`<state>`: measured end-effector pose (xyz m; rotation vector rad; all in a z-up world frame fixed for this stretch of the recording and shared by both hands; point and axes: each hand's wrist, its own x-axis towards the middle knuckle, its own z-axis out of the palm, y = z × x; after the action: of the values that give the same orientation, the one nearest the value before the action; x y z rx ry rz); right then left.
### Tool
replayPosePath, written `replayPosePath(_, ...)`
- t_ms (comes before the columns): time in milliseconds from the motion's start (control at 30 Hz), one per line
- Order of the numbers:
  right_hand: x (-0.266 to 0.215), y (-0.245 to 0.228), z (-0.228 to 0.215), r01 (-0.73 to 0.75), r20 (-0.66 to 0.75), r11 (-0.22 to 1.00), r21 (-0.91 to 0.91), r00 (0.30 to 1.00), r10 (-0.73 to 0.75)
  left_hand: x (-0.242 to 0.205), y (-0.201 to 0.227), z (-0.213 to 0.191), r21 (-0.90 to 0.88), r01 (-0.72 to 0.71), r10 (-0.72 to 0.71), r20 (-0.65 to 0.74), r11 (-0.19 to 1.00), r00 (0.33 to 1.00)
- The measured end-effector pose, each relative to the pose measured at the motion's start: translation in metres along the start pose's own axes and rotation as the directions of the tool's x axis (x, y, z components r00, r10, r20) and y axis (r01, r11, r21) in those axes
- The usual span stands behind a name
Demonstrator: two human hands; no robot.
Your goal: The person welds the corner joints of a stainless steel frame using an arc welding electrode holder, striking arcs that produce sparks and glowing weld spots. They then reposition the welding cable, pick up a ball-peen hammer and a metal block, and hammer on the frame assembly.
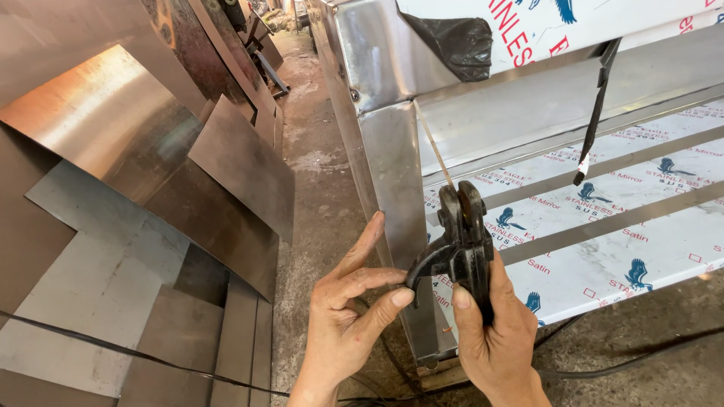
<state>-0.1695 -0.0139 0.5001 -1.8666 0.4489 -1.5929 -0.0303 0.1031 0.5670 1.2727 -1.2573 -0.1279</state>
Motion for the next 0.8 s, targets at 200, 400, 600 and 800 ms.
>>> replayPosePath(200,-0.001,0.000,0.001,-0.050,0.020,0.998,0.036,0.999,0.049,-0.002,-0.002,0.000,0.000,-0.007,0.007,-0.011,1.000,1.000)
replayPosePath(400,0.002,-0.005,0.001,-0.062,0.025,0.996,0.057,0.998,0.061,0.000,-0.001,-0.002,-0.008,-0.028,0.028,-0.010,1.000,1.000)
replayPosePath(600,-0.005,-0.013,0.004,-0.036,0.024,0.996,0.082,0.999,0.035,-0.006,-0.005,-0.008,-0.042,0.050,-0.050,-0.007,0.998,0.999)
replayPosePath(800,-0.006,-0.022,0.009,-0.043,0.010,0.987,0.157,0.999,0.042,-0.009,-0.010,-0.012,-0.016,-0.085,0.085,0.025,0.996,0.996)
